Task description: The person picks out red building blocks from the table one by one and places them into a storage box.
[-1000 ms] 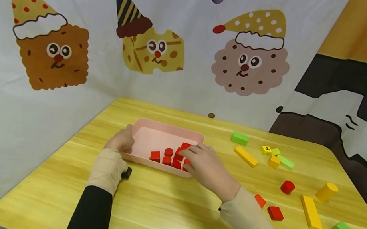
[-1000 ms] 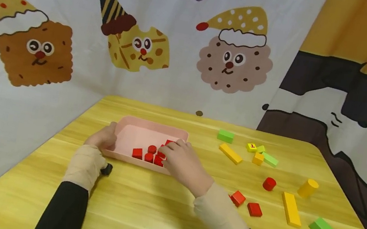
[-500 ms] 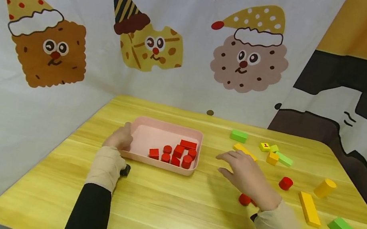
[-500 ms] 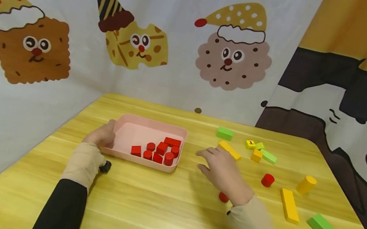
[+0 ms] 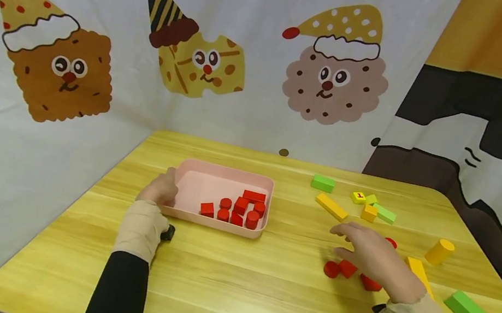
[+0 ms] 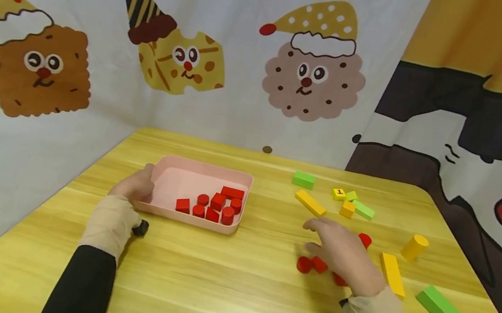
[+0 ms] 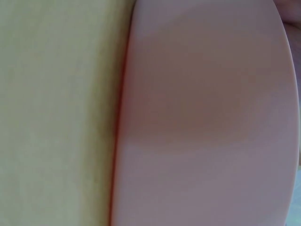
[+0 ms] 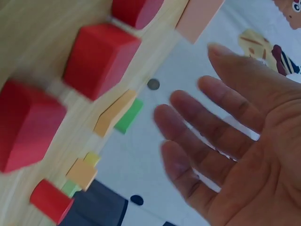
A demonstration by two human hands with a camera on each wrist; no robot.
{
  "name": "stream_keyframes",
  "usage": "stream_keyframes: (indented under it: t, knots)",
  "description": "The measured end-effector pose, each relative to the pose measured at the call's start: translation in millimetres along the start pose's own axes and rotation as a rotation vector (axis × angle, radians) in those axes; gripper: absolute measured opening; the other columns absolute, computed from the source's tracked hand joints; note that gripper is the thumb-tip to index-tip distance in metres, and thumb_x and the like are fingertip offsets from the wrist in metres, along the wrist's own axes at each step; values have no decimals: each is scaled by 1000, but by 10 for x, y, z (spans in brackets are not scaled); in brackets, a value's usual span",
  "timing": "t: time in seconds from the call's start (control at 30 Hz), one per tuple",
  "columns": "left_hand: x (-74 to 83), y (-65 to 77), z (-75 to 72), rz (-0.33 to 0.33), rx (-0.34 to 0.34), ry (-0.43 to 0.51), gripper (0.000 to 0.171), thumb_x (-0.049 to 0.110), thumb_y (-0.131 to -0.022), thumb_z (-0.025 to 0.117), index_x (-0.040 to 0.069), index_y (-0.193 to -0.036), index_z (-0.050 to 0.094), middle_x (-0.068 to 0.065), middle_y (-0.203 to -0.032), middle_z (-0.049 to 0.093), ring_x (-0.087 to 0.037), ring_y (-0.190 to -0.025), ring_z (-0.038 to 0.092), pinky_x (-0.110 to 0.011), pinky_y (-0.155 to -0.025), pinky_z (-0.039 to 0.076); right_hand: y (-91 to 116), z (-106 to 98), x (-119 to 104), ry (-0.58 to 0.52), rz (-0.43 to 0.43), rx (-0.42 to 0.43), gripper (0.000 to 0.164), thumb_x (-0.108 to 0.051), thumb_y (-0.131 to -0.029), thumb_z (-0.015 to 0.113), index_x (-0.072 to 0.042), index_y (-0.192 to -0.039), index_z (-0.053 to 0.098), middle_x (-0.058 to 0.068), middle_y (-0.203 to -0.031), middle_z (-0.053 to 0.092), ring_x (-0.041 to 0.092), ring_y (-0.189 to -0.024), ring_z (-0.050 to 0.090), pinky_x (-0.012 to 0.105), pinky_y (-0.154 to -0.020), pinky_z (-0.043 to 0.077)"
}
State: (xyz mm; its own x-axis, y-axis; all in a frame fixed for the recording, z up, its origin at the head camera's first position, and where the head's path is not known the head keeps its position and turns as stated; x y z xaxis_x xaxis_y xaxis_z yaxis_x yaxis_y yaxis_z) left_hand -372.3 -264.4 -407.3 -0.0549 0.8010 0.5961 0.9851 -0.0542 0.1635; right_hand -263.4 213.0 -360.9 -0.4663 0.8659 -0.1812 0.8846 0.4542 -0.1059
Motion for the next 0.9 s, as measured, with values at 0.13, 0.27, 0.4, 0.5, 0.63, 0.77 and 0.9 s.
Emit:
stream_keyframes:
  t: [0.13, 0.27, 0.4, 0.5, 0.63, 0.77, 0.9]
  knots:
    - [5, 24, -13, -4, -1, 14, 64, -12, -87, 46, -14, -148, 25, -37, -124, 52, -44, -106, 55, -51, -95, 46, 69, -4, 110, -10, 42, -44, 45, -17, -87, 86, -1, -125, 70, 15, -121, 71, 33, -100, 69, 49, -79, 58]
    - [1, 29, -11, -6, -6, 19, 63, -12, -88, 45, -14, -148, 25, -35, -120, 53, -43, -104, 55, -49, -92, 46, 130, 34, 181, -24, 75, -85, 46, -19, -86, 87, -1, -125, 70, 14, -120, 71, 31, -97, 69, 47, -76, 58]
    - [-2, 26, -14, -3, -2, 18, 62, -11, -89, 45, -13, -147, 25, -35, -118, 54, -43, -103, 56, -49, -92, 47, 170, 93, 224, -30, 80, -115, 46, -21, -84, 88, -2, -122, 71, 12, -117, 72, 26, -93, 69, 43, -73, 58]
    - [-10, 18, -8, -8, -3, 17, 62, -11, -89, 44, -13, -148, 24, -35, -117, 54, -43, -102, 57, -48, -91, 47, 182, 130, 243, -30, 72, -117, 44, -21, -83, 89, -3, -119, 72, 7, -108, 72, 21, -87, 67, 40, -71, 57]
    - [-26, 9, 4, -25, -1, 20, 64, -10, -90, 44, -11, -150, 23, -33, -117, 54, -42, -102, 57, -47, -91, 47, 184, 168, 258, -30, 68, -131, 40, -20, -83, 88, -4, -116, 72, 2, -101, 71, 16, -82, 62, 37, -71, 54]
    - [-26, 14, 9, -26, 0, 27, 64, -10, -90, 44, -11, -151, 23, -33, -117, 55, -42, -101, 57, -46, -90, 47, 189, 199, 267, -34, 64, -136, 40, -19, -83, 88, -3, -116, 72, 0, -99, 70, 15, -81, 59, 37, -72, 53]
    - [-16, 17, -2, -14, -4, 27, 64, -11, -89, 44, -12, -150, 22, -34, -116, 55, -42, -101, 58, -47, -89, 48, 198, 222, 274, -36, 69, -135, 40, -18, -84, 88, -3, -117, 71, -1, -96, 69, 13, -77, 55, 35, -69, 51]
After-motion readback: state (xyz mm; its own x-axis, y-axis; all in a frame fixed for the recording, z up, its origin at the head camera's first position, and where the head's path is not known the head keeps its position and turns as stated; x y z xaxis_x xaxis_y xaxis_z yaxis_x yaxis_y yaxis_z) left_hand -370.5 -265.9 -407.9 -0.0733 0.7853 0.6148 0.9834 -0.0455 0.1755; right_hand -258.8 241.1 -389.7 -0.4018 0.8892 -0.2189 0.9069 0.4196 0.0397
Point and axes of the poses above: each hand's wrist, its own y-axis away from the middle knuckle, its own z-axis out of the palm, x = y × z, the point moved 1 cm from there along -y, towards the middle knuckle
